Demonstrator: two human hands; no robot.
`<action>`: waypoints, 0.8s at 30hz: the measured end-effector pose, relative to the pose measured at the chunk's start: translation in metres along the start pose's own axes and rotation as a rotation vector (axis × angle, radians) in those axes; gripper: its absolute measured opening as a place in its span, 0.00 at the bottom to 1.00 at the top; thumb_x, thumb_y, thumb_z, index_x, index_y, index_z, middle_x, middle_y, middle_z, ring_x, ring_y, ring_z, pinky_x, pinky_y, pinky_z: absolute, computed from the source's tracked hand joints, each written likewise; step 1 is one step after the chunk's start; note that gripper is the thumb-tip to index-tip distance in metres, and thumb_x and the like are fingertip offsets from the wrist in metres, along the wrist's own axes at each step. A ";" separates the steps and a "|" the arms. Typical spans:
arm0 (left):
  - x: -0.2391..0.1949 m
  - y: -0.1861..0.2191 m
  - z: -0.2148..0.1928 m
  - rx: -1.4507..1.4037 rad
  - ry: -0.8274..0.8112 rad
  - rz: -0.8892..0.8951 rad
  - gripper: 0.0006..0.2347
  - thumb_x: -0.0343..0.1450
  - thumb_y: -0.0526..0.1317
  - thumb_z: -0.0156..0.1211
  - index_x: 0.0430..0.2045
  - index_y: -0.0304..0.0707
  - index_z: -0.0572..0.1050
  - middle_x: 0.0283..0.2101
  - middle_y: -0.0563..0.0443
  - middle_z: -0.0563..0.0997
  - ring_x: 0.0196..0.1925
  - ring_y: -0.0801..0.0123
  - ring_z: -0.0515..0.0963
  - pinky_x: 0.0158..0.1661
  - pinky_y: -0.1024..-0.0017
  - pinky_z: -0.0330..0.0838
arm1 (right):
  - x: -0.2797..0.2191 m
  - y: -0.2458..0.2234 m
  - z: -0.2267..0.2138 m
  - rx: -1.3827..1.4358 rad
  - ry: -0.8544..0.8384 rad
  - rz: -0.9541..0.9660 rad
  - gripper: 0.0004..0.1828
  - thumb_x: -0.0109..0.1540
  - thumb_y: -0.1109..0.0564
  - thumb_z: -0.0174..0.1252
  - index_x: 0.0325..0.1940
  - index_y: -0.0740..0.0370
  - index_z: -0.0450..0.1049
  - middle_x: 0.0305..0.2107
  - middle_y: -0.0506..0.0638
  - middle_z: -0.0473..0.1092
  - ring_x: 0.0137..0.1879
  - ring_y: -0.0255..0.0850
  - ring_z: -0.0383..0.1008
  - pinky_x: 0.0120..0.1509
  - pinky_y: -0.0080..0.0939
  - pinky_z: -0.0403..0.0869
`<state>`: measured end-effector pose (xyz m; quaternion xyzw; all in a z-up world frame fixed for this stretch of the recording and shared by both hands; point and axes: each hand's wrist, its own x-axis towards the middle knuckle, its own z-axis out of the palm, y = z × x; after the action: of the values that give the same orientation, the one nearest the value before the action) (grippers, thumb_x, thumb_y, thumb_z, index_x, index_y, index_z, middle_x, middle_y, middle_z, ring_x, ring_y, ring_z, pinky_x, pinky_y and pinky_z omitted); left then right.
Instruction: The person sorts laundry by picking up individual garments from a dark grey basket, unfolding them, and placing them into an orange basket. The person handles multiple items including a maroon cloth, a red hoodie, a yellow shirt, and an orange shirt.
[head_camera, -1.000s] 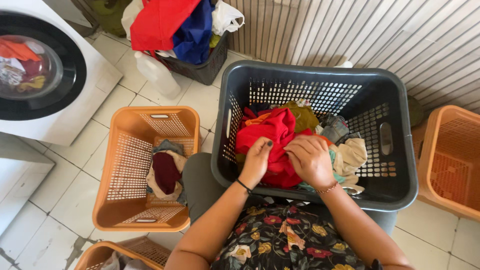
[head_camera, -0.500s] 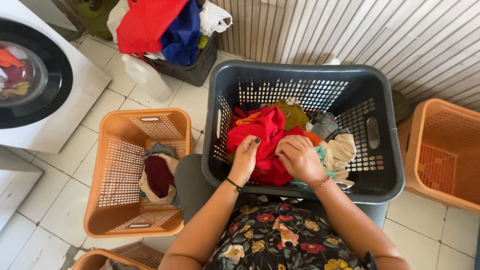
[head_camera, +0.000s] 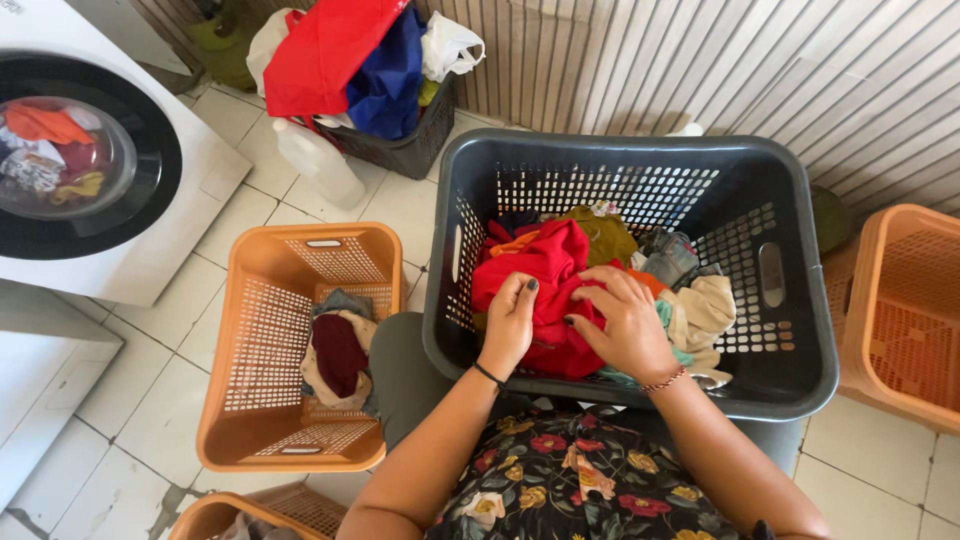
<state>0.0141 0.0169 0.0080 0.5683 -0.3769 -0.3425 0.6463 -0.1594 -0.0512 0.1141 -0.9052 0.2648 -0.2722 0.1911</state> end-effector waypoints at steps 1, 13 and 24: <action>-0.001 0.001 0.000 -0.014 0.005 0.000 0.09 0.79 0.40 0.50 0.32 0.34 0.71 0.25 0.62 0.64 0.28 0.83 0.61 0.29 0.79 0.60 | -0.001 0.001 0.002 0.014 -0.034 0.047 0.15 0.53 0.57 0.68 0.42 0.58 0.76 0.53 0.52 0.72 0.61 0.52 0.71 0.65 0.53 0.68; -0.009 0.006 0.001 -0.100 -0.102 0.085 0.08 0.80 0.39 0.50 0.35 0.34 0.70 0.28 0.61 0.65 0.30 0.83 0.60 0.32 0.80 0.59 | -0.010 0.018 0.020 0.338 -0.209 0.326 0.08 0.57 0.62 0.64 0.39 0.63 0.73 0.50 0.56 0.73 0.56 0.50 0.76 0.59 0.43 0.73; 0.001 0.019 -0.019 0.303 -0.013 0.099 0.16 0.74 0.42 0.62 0.54 0.34 0.73 0.55 0.43 0.76 0.53 0.61 0.77 0.50 0.69 0.72 | -0.031 0.075 -0.023 1.431 0.391 0.297 0.09 0.68 0.68 0.44 0.45 0.59 0.69 0.49 0.52 0.74 0.58 0.44 0.75 0.68 0.47 0.73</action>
<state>0.0312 0.0273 0.0252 0.6378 -0.4560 -0.2533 0.5666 -0.2234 -0.0970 0.0834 -0.4503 0.1717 -0.5049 0.7161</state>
